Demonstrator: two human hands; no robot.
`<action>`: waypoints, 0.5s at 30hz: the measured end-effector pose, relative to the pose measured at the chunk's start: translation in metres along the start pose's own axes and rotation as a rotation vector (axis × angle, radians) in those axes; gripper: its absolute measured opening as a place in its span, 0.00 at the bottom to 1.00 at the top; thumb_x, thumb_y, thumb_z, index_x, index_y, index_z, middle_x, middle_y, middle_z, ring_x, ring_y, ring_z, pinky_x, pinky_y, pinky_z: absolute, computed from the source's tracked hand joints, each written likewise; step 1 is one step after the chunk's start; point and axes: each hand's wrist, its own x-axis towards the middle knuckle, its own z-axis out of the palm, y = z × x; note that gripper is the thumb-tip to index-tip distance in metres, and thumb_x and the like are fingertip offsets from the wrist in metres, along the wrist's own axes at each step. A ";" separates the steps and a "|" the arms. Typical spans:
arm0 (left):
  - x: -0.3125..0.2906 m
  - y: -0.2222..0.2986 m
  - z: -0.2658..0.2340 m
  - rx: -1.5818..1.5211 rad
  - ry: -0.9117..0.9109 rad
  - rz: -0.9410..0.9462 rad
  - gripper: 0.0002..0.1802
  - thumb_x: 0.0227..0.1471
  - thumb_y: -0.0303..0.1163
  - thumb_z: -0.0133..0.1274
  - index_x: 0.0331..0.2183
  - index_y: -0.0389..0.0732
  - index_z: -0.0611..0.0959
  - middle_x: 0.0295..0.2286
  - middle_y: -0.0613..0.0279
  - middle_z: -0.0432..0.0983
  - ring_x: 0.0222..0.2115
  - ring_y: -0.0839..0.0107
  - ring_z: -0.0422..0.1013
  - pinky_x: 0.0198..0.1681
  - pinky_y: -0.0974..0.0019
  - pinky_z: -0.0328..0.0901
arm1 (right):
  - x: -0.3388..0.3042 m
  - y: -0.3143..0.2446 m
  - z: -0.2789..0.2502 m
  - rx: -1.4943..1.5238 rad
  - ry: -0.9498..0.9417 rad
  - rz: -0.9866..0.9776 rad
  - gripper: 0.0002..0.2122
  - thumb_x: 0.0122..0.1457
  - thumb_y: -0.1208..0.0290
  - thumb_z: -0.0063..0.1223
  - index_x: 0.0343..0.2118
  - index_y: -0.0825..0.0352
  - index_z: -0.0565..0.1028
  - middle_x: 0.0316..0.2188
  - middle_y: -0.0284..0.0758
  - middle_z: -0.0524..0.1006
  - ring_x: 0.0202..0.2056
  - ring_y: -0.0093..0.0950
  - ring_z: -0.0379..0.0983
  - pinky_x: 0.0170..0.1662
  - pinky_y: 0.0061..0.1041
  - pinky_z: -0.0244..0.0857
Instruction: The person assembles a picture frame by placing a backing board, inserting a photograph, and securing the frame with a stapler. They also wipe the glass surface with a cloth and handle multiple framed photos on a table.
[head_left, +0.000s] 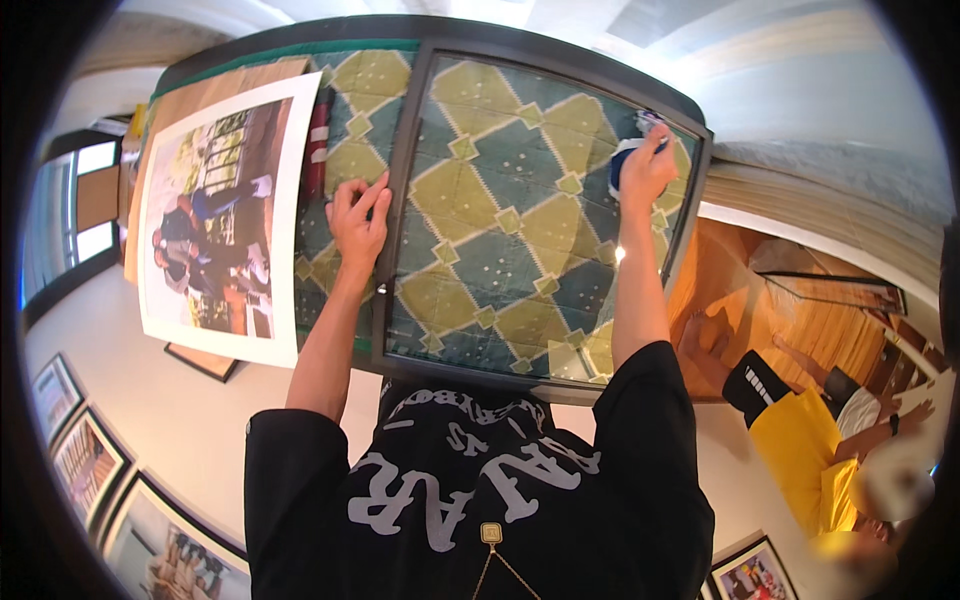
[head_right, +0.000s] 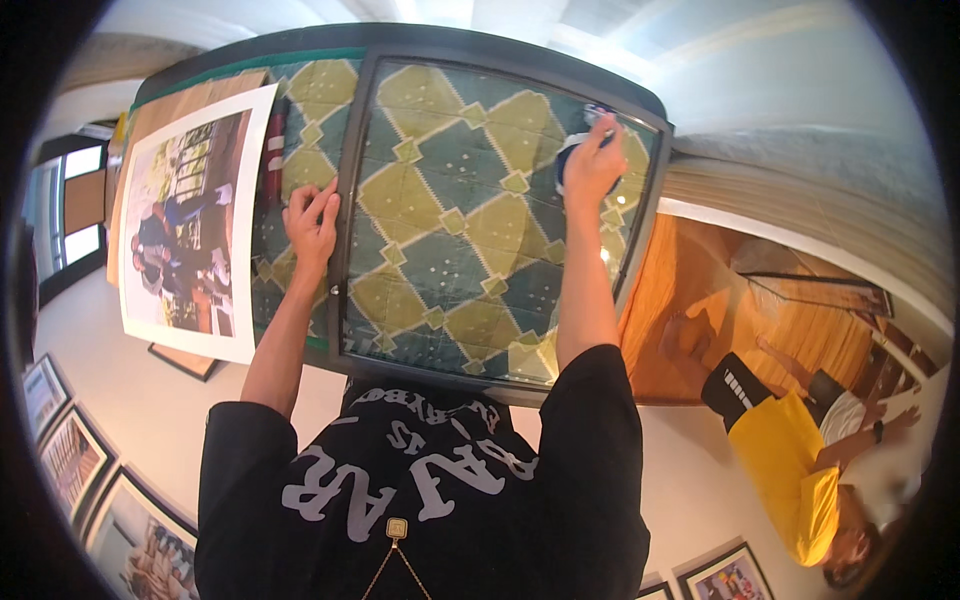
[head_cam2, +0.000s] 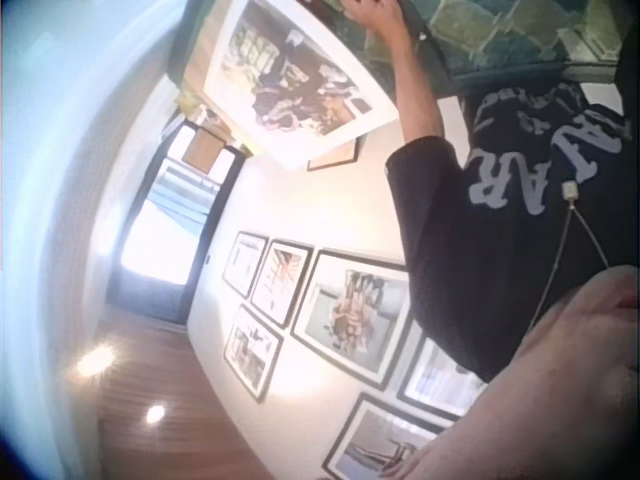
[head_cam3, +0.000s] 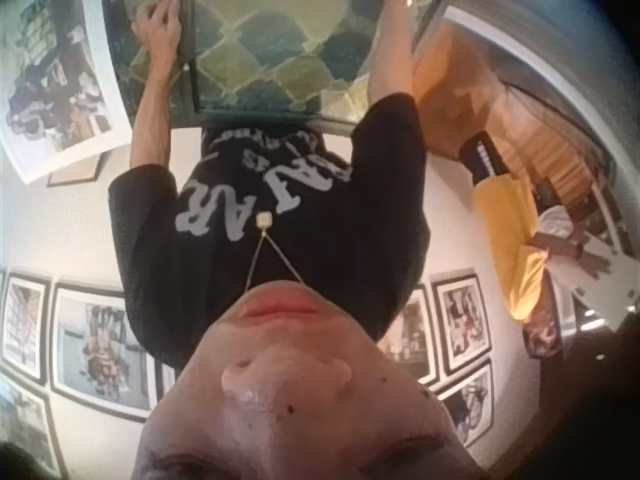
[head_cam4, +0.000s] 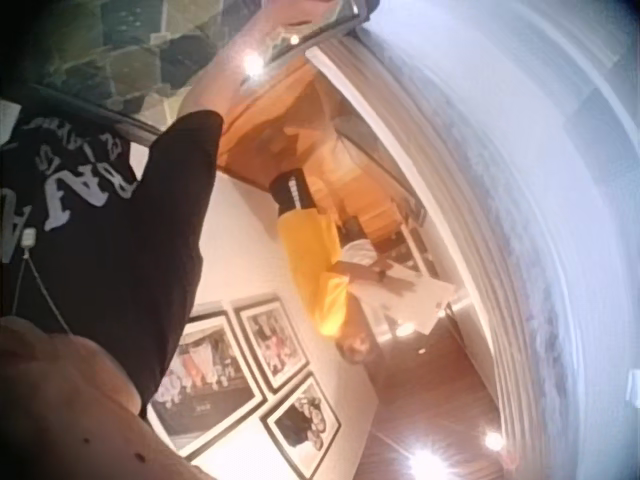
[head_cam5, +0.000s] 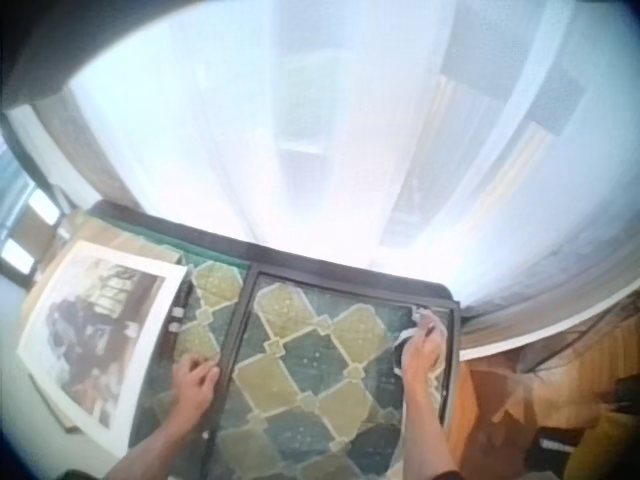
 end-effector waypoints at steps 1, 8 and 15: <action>0.000 0.003 0.000 -0.001 0.007 -0.002 0.13 0.51 0.38 0.57 0.41 0.53 0.85 0.28 0.69 0.68 0.28 0.71 0.65 0.34 0.65 0.53 | -0.012 -0.010 0.011 0.008 -0.050 -0.014 0.22 0.66 0.55 0.38 0.40 0.71 0.76 0.35 0.48 0.79 0.40 0.44 0.75 0.45 0.34 0.66; 0.007 0.004 0.003 0.009 0.017 0.005 0.13 0.51 0.38 0.57 0.41 0.52 0.85 0.27 0.69 0.67 0.28 0.72 0.65 0.33 0.65 0.52 | -0.056 -0.043 0.100 0.246 -0.376 -0.414 0.19 0.63 0.58 0.44 0.39 0.71 0.77 0.41 0.48 0.77 0.44 0.45 0.74 0.48 0.36 0.65; 0.007 0.004 0.005 0.014 0.041 0.002 0.13 0.49 0.39 0.58 0.40 0.55 0.86 0.27 0.70 0.68 0.28 0.71 0.65 0.32 0.65 0.54 | -0.133 -0.057 0.098 0.346 -0.766 -0.583 0.16 0.63 0.60 0.46 0.37 0.69 0.78 0.41 0.44 0.78 0.45 0.44 0.73 0.49 0.35 0.66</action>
